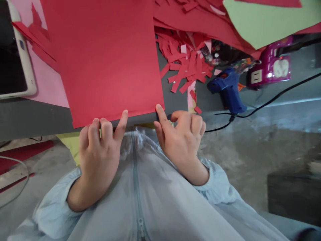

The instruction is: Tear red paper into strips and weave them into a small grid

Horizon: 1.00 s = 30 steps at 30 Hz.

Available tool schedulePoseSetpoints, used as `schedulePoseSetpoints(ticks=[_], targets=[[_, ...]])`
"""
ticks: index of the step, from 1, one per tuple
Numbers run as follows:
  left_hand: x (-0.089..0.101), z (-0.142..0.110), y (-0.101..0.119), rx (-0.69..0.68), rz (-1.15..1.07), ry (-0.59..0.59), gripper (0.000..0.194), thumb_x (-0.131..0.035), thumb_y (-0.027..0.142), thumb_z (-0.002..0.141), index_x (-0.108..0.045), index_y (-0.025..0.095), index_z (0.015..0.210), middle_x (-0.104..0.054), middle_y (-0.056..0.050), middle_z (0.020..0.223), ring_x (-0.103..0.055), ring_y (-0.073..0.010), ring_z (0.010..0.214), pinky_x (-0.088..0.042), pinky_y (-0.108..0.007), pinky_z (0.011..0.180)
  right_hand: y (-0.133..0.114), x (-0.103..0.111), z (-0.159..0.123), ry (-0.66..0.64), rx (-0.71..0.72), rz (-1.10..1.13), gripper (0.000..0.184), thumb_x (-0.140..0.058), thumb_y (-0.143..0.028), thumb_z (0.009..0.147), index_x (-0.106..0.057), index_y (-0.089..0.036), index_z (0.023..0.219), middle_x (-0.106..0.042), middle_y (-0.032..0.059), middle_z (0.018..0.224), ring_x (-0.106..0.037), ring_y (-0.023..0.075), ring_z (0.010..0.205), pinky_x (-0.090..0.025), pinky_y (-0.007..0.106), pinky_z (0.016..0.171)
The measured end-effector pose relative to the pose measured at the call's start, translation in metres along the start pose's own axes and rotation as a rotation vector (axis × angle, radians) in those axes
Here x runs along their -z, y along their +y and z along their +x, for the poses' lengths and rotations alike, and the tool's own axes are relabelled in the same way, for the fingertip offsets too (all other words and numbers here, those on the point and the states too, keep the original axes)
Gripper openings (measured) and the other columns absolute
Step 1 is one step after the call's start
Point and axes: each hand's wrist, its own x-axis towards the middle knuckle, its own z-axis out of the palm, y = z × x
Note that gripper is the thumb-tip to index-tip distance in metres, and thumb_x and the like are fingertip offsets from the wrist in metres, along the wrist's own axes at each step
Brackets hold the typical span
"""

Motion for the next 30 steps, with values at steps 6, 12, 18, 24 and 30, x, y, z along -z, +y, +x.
schedulePoseSetpoints(ticks=[6, 12, 18, 24, 30], targets=[[0.001, 0.002, 0.000, -0.073, 0.126, -0.040, 0.065, -0.044, 0.007, 0.096, -0.039, 0.028, 0.158, -0.058, -0.010, 0.100, -0.057, -0.0243, 0.096, -0.056, -0.038, 0.081, 0.005, 0.000, -0.005, -0.011, -0.052, -0.002, 0.038, -0.048, -0.039, 0.103, -0.071, -0.023, 0.129, -0.058, 0.0067, 0.086, -0.038, 0.0205, 0.080, -0.030, 0.036, 0.073], [-0.001, 0.002, 0.001, -0.006, -0.018, -0.122, 0.071, -0.042, 0.012, 0.098, -0.025, 0.037, 0.162, -0.055, -0.011, 0.108, -0.057, -0.0284, 0.106, -0.054, -0.046, 0.086, 0.018, -0.002, 0.000, -0.069, -0.048, 0.135, 0.034, -0.050, -0.036, 0.102, -0.073, -0.025, 0.125, -0.058, 0.0051, 0.086, -0.043, 0.0188, 0.081, -0.035, 0.035, 0.075], [0.003, 0.003, 0.000, 0.069, -0.187, -0.201, 0.071, -0.044, 0.011, 0.099, -0.027, 0.044, 0.160, -0.054, -0.010, 0.111, -0.057, -0.0301, 0.111, -0.053, -0.052, 0.090, 0.039, -0.014, 0.022, 0.032, 0.030, 0.346, 0.022, -0.059, -0.031, 0.099, -0.077, -0.024, 0.110, -0.059, 0.0044, 0.084, -0.046, 0.0177, 0.080, -0.039, 0.035, 0.075], [0.005, 0.003, -0.003, -0.096, 0.061, -0.081, 0.069, -0.047, 0.012, 0.096, -0.031, 0.031, 0.161, -0.054, -0.011, 0.106, -0.053, -0.0257, 0.103, -0.056, -0.041, 0.080, 0.049, -0.019, 0.034, 0.130, 0.185, 0.343, 0.014, -0.063, -0.022, 0.096, -0.077, -0.026, 0.097, -0.062, 0.0015, 0.078, -0.048, 0.0158, 0.077, -0.038, 0.033, 0.070], [0.005, 0.007, -0.005, -0.173, 0.259, -0.028, 0.069, -0.050, 0.008, 0.093, -0.038, 0.028, 0.158, -0.055, -0.009, 0.100, -0.052, -0.0230, 0.094, -0.055, -0.033, 0.072, 0.057, -0.017, 0.040, 0.251, 0.427, 0.275, 0.013, -0.068, -0.012, 0.090, -0.073, -0.023, 0.086, -0.071, 0.0000, 0.079, -0.054, 0.0155, 0.079, -0.041, 0.034, 0.069]])
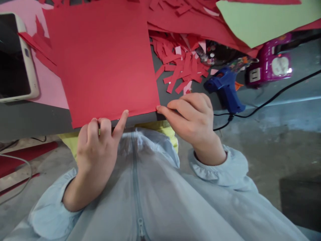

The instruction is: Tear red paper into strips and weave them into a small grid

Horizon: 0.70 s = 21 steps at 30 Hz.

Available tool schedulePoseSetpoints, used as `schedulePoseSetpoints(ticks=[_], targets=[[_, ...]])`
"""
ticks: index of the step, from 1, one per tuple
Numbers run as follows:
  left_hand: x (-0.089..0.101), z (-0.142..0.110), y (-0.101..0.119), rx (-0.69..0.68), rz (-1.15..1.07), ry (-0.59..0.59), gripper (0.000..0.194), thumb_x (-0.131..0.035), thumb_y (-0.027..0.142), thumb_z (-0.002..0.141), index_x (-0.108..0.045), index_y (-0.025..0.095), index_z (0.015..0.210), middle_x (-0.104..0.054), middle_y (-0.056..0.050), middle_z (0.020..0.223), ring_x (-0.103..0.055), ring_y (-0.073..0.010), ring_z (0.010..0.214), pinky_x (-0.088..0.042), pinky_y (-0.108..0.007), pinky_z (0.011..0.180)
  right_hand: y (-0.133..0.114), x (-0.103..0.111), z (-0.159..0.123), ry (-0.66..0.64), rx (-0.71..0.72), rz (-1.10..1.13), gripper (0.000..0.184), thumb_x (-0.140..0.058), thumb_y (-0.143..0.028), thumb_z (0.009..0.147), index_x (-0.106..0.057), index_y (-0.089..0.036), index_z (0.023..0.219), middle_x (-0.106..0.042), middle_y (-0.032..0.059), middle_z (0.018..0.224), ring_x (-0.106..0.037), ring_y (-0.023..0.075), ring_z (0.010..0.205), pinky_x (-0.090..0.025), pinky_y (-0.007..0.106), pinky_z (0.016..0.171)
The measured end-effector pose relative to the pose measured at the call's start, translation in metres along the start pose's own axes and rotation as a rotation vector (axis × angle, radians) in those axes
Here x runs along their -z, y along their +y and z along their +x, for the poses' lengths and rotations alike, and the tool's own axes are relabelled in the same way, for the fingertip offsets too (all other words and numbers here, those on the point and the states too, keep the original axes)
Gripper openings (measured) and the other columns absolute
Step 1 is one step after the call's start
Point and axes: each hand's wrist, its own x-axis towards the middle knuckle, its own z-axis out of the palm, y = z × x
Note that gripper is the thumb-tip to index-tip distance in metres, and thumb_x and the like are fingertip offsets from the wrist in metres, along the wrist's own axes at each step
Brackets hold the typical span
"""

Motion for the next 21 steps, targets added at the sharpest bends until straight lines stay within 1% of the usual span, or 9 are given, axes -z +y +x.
schedulePoseSetpoints(ticks=[3, 6, 11, 15, 17, 19, 21], targets=[[-0.003, 0.000, 0.001, 0.022, -0.005, 0.030, 0.068, -0.050, 0.006, 0.093, -0.041, 0.028, 0.157, -0.056, -0.009, 0.100, -0.054, -0.0230, 0.093, -0.054, -0.034, 0.073, 0.005, -0.001, 0.003, -0.005, 0.084, -0.027, 0.015, -0.067, -0.011, 0.090, -0.071, -0.023, 0.082, -0.073, -0.0003, 0.082, -0.057, 0.0148, 0.079, -0.043, 0.033, 0.068], [-0.004, -0.001, 0.000, 0.035, -0.061, 0.017, 0.069, -0.048, 0.005, 0.093, -0.041, 0.030, 0.157, -0.057, -0.009, 0.101, -0.055, -0.0224, 0.093, -0.054, -0.035, 0.074, 0.008, -0.002, 0.004, -0.012, 0.144, -0.055, 0.019, -0.066, -0.011, 0.092, -0.068, -0.023, 0.077, -0.073, -0.0017, 0.080, -0.058, 0.0131, 0.077, -0.043, 0.031, 0.066], [0.000, 0.000, -0.003, 0.038, -0.126, -0.023, 0.066, -0.046, 0.005, 0.094, -0.044, 0.030, 0.155, -0.057, -0.009, 0.098, -0.055, -0.0222, 0.090, -0.052, -0.033, 0.071, 0.011, -0.002, 0.006, 0.020, 0.192, -0.004, 0.022, -0.064, -0.008, 0.092, -0.067, -0.022, 0.075, -0.072, -0.0015, 0.080, -0.059, 0.0125, 0.078, -0.043, 0.031, 0.065], [0.004, 0.000, -0.006, 0.025, -0.128, -0.058, 0.066, -0.047, 0.008, 0.094, -0.041, 0.030, 0.156, -0.058, -0.009, 0.099, -0.054, -0.0221, 0.087, -0.051, -0.033, 0.071, 0.012, -0.002, 0.010, 0.030, 0.204, -0.026, 0.025, -0.066, -0.009, 0.091, -0.065, -0.023, 0.070, -0.072, -0.0032, 0.078, -0.060, 0.0117, 0.076, -0.046, 0.030, 0.064], [0.005, 0.000, -0.006, 0.058, -0.220, -0.086, 0.067, -0.048, 0.009, 0.095, -0.039, 0.032, 0.157, -0.059, -0.009, 0.102, -0.055, -0.0227, 0.091, -0.052, -0.035, 0.073, 0.013, -0.001, 0.011, 0.016, 0.211, -0.026, 0.025, -0.068, -0.010, 0.090, -0.064, -0.022, 0.069, -0.072, -0.0036, 0.077, -0.060, 0.0113, 0.076, -0.046, 0.029, 0.064], [0.006, 0.001, -0.005, 0.088, -0.285, -0.101, 0.066, -0.049, 0.010, 0.095, -0.040, 0.033, 0.156, -0.059, -0.010, 0.107, -0.057, -0.0242, 0.100, -0.052, -0.036, 0.078, 0.013, 0.001, 0.012, -0.005, 0.217, -0.026, 0.025, -0.068, -0.011, 0.090, -0.064, -0.022, 0.068, -0.072, -0.0033, 0.078, -0.059, 0.0111, 0.077, -0.046, 0.029, 0.064], [0.006, 0.004, -0.001, 0.077, -0.273, -0.062, 0.061, -0.049, 0.012, 0.096, -0.043, 0.029, 0.154, -0.060, -0.010, 0.111, -0.057, -0.0256, 0.111, -0.052, -0.038, 0.085, 0.012, 0.003, 0.012, -0.032, 0.210, -0.026, 0.026, -0.067, -0.010, 0.091, -0.064, -0.021, 0.068, -0.072, -0.0023, 0.079, -0.059, 0.0116, 0.078, -0.045, 0.029, 0.064]])
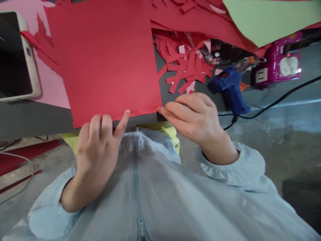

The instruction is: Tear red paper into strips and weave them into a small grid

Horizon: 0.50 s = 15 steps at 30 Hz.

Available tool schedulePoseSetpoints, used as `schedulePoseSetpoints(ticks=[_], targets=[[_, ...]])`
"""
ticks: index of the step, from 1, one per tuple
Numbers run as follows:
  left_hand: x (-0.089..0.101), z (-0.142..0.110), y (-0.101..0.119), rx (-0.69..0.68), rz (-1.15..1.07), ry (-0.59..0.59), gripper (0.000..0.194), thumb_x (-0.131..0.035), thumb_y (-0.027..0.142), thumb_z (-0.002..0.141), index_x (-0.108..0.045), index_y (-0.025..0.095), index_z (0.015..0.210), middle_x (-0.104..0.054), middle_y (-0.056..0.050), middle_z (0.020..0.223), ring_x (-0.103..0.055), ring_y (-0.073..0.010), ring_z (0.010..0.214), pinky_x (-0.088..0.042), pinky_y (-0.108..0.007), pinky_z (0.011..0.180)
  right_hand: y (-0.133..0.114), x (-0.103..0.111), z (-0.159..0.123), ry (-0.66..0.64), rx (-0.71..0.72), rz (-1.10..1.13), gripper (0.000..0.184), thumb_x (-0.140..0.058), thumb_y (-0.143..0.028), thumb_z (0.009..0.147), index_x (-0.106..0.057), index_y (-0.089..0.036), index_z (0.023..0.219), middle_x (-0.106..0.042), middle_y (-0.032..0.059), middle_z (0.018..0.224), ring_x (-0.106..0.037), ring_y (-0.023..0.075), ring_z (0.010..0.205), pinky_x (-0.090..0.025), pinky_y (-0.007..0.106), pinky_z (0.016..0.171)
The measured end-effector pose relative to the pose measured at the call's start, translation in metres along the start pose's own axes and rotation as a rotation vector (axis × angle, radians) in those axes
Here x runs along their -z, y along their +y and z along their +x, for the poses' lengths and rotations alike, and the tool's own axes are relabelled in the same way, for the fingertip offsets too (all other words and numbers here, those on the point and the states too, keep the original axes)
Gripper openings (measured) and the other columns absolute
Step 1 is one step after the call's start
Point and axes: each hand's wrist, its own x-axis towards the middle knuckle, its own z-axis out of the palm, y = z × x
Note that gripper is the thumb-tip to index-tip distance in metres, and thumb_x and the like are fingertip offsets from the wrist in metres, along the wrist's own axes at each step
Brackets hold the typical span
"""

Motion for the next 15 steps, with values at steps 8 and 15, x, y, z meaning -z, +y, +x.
schedulePoseSetpoints(ticks=[8, 15], targets=[[-0.006, 0.013, 0.010, -0.147, -0.031, 0.109, 0.044, -0.047, 0.005, 0.097, -0.056, 0.003, 0.140, -0.068, -0.015, 0.112, -0.061, -0.0241, 0.113, -0.047, -0.034, 0.095, -0.008, 0.004, -0.005, -0.052, -0.066, 0.049, 0.013, -0.069, -0.011, 0.090, -0.069, -0.019, 0.079, -0.070, -0.0002, 0.076, -0.058, 0.0140, 0.080, -0.042, 0.032, 0.064], [-0.001, 0.019, 0.005, -0.201, 0.088, 0.012, 0.049, -0.044, 0.008, 0.098, -0.053, 0.014, 0.145, -0.067, -0.009, 0.102, -0.060, -0.0216, 0.099, -0.053, -0.033, 0.086, -0.007, 0.001, -0.006, -0.027, -0.077, 0.009, 0.027, -0.070, -0.016, 0.091, -0.061, -0.022, 0.067, -0.067, -0.0035, 0.073, -0.054, 0.0125, 0.078, -0.040, 0.030, 0.065]])
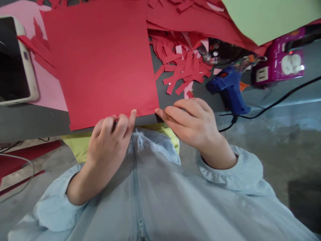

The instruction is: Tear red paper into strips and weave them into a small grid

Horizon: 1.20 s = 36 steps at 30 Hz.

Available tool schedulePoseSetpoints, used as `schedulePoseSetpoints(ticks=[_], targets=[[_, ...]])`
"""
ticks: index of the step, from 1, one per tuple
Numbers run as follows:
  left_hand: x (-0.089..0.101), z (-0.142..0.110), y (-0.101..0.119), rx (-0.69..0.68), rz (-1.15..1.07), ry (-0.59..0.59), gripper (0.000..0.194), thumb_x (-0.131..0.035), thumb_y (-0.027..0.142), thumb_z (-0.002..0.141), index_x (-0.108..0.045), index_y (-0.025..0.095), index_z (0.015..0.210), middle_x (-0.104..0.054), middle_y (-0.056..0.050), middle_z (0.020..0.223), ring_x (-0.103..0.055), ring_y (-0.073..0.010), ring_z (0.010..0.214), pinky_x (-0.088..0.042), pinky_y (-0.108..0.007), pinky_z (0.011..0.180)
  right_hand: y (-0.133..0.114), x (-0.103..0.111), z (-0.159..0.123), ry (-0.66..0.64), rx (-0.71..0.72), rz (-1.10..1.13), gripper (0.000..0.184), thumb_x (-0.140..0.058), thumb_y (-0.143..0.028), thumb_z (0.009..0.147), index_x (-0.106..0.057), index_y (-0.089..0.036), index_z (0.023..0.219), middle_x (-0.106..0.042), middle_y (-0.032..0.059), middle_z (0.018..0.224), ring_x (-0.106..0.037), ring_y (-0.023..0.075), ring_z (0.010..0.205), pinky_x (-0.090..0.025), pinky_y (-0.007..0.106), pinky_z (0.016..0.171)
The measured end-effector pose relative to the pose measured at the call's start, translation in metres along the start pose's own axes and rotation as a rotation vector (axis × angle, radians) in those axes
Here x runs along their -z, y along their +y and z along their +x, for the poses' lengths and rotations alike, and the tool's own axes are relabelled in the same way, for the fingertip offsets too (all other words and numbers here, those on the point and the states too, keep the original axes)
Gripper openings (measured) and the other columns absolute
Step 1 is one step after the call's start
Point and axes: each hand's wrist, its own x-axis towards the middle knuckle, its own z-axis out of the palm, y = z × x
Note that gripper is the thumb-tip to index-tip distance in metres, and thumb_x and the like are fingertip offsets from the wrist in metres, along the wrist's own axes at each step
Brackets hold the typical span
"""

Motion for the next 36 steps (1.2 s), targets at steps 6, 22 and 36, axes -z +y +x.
schedulePoseSetpoints(ticks=[6, 22, 36], targets=[[0.002, 0.006, 0.001, -0.016, -0.019, -0.034, 0.055, -0.039, 0.008, 0.098, -0.046, 0.021, 0.152, -0.063, -0.007, 0.102, -0.053, -0.0218, 0.095, -0.050, -0.036, 0.088, -0.004, -0.001, -0.003, 0.017, -0.056, 0.024, 0.021, -0.069, -0.016, 0.092, -0.064, -0.021, 0.072, -0.069, -0.0028, 0.074, -0.056, 0.0132, 0.077, -0.041, 0.032, 0.066], [0.004, 0.028, 0.004, -0.157, -0.177, -0.036, 0.048, -0.040, 0.005, 0.097, -0.052, 0.003, 0.144, -0.066, -0.012, 0.098, -0.061, -0.0241, 0.103, -0.055, -0.033, 0.080, -0.010, -0.006, -0.013, 0.029, -0.204, 0.139, 0.005, -0.065, -0.018, 0.095, -0.063, -0.022, 0.092, -0.064, -0.0038, 0.073, -0.056, 0.0123, 0.077, -0.043, 0.031, 0.071], [0.006, 0.044, 0.000, -0.230, -0.102, -0.161, 0.060, -0.043, 0.004, 0.094, -0.046, 0.013, 0.153, -0.063, -0.008, 0.092, -0.060, -0.0221, 0.087, -0.056, -0.032, 0.074, -0.010, -0.007, -0.020, 0.047, -0.230, 0.160, 0.005, -0.069, -0.019, 0.092, -0.064, -0.020, 0.091, -0.067, -0.0026, 0.076, -0.058, 0.0120, 0.074, -0.046, 0.031, 0.070]])
